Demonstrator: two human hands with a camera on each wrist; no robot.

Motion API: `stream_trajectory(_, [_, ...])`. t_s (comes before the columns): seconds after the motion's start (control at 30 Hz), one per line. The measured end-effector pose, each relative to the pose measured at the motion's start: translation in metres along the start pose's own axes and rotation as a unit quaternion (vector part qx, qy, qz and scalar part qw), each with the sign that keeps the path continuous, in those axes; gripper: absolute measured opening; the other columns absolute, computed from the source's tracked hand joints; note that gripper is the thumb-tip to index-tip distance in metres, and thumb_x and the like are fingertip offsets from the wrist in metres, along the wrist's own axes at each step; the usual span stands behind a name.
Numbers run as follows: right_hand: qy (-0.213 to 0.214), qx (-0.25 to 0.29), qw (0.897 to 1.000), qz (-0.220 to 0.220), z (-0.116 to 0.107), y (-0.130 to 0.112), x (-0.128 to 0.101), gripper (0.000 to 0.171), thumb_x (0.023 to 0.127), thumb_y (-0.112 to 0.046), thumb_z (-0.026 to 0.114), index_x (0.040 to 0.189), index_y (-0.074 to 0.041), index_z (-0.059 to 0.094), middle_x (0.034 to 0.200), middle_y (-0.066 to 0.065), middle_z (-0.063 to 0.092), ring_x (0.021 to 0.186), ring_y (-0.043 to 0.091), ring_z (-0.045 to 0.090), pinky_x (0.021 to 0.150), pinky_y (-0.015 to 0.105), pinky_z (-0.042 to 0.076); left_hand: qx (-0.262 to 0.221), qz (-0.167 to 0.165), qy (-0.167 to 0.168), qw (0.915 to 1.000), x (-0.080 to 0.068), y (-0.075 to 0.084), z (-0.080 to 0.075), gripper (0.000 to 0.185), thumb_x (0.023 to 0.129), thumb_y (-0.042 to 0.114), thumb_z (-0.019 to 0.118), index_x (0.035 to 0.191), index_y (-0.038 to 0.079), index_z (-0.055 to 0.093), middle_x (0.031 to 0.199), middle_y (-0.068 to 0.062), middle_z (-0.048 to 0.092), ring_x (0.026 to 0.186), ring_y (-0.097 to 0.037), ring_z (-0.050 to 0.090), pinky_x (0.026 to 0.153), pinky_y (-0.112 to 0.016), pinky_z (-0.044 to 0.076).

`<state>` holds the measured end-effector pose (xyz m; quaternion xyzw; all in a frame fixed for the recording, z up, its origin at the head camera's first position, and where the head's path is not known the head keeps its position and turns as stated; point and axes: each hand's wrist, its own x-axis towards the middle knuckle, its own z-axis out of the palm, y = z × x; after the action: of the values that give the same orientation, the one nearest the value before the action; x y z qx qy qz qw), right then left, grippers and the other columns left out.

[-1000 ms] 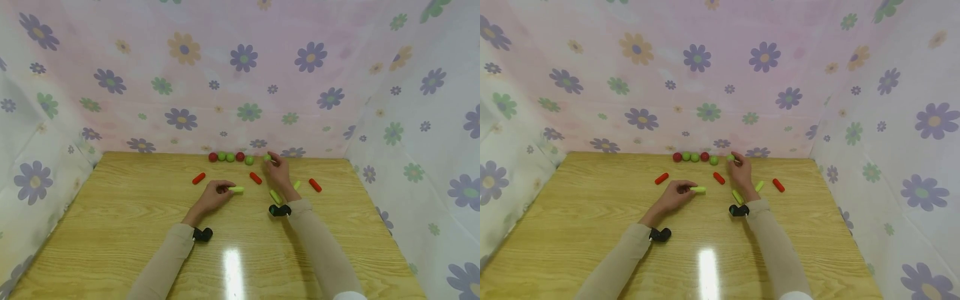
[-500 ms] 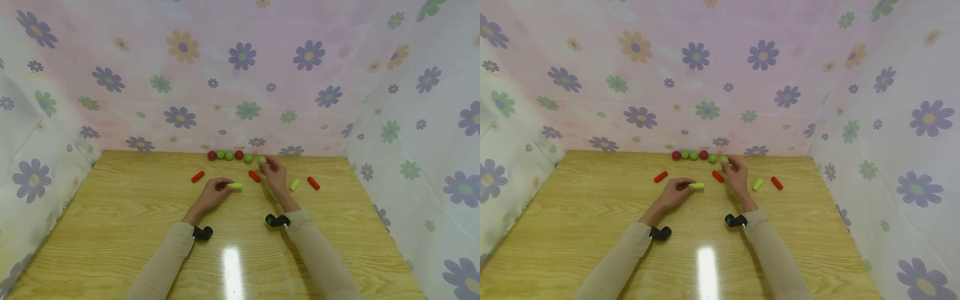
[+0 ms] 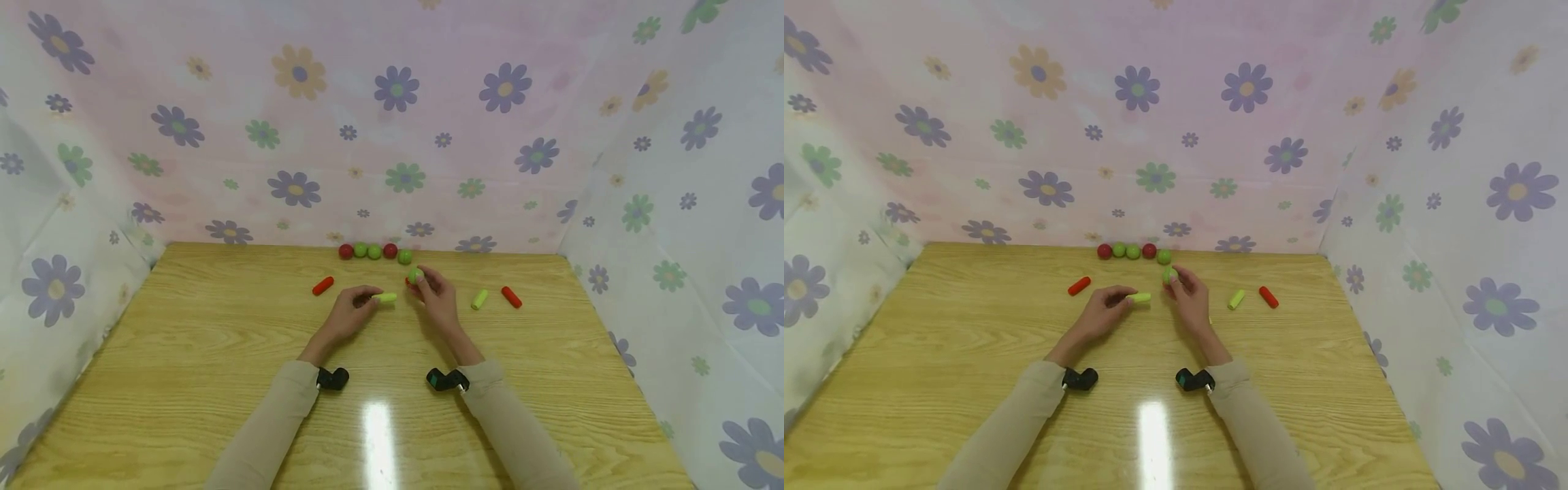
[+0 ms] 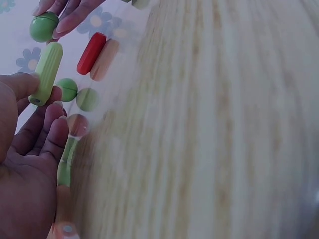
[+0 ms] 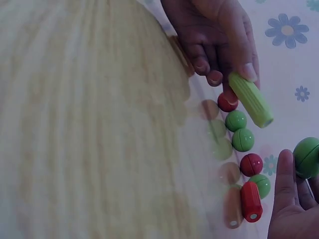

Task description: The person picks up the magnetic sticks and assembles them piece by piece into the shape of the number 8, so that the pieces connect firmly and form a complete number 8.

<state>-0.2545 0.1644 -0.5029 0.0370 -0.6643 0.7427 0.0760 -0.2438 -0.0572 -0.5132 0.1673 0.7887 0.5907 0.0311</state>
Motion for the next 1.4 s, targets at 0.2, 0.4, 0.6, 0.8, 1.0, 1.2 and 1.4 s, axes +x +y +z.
stream_trajectory(0.2, [-0.013,0.0,1.0,0.004,0.004,0.003,-0.01,0.035,0.105,-0.004,0.054,0.136,0.012,0.054,0.119,0.027,0.064,0.088,0.008,0.07,0.085,0.029,0.059,-0.004,0.003,0.01,0.9999,0.001,0.002,0.001,0.024,0.103,0.013,0.061,0.122,0.003,0.071,0.106,-0.011,0.069,0.088,-0.015,0.057,0.078,-0.026,0.048])
stream_trajectory(0.4, [-0.028,-0.001,1.0,0.011,0.005,0.005,-0.018,0.035,0.106,-0.007,0.053,0.137,0.009,0.055,0.12,0.021,0.065,0.091,0.01,0.069,0.085,0.027,0.058,-0.016,0.006,0.017,0.9997,0.001,0.003,0.0,0.026,0.104,0.013,0.059,0.125,0.001,0.069,0.11,-0.015,0.068,0.09,-0.017,0.058,0.078,-0.025,0.047])
stream_trajectory(0.6, [-0.039,0.024,0.999,0.019,0.006,0.008,-0.023,0.037,0.106,-0.006,0.052,0.139,0.012,0.052,0.124,0.022,0.064,0.091,0.01,0.069,0.084,0.026,0.058,-0.034,0.002,0.02,0.9992,-0.001,0.008,-0.001,0.029,0.105,0.011,0.057,0.129,-0.004,0.065,0.12,-0.022,0.066,0.1,-0.031,0.063,0.083,-0.025,0.049])
stream_trajectory(0.8, [-0.04,0.015,0.999,0.014,0.008,0.009,-0.024,0.037,0.106,-0.005,0.053,0.137,0.014,0.053,0.122,0.024,0.065,0.088,0.008,0.07,0.08,0.024,0.058,-0.028,0.001,0.021,0.9994,0.001,0.006,0.0,0.028,0.105,0.011,0.057,0.128,-0.003,0.065,0.124,-0.02,0.066,0.102,-0.03,0.065,0.084,-0.025,0.05])
stream_trajectory(1.0, [-0.039,0.021,0.999,0.027,0.009,0.011,-0.024,0.035,0.105,-0.007,0.055,0.135,0.011,0.056,0.111,0.01,0.07,0.088,0.012,0.071,0.078,0.025,0.059,-0.034,0.005,0.026,0.999,0.002,0.005,0.001,0.027,0.104,0.009,0.058,0.126,-0.003,0.066,0.121,-0.021,0.066,0.099,-0.033,0.065,0.081,-0.023,0.05])
stream_trajectory(1.2, [-0.052,0.008,0.998,0.033,0.009,0.011,-0.025,0.036,0.106,-0.01,0.055,0.137,0.008,0.056,0.119,0.019,0.067,0.093,0.016,0.071,0.08,0.025,0.058,-0.041,0.006,0.033,0.9986,0.003,0.004,0.003,0.025,0.103,0.009,0.059,0.124,-0.002,0.068,0.119,-0.019,0.067,0.096,-0.031,0.065,0.079,-0.022,0.05])
stream_trajectory(1.4, [-0.062,-0.005,0.997,0.042,0.009,0.01,-0.023,0.035,0.107,-0.009,0.053,0.138,0.006,0.056,0.126,0.028,0.062,0.096,0.018,0.071,0.082,0.025,0.058,-0.04,0.001,0.032,0.9987,0.003,0.006,0.004,0.025,0.103,0.008,0.06,0.124,-0.003,0.067,0.119,-0.02,0.067,0.094,-0.028,0.065,0.079,-0.022,0.051])
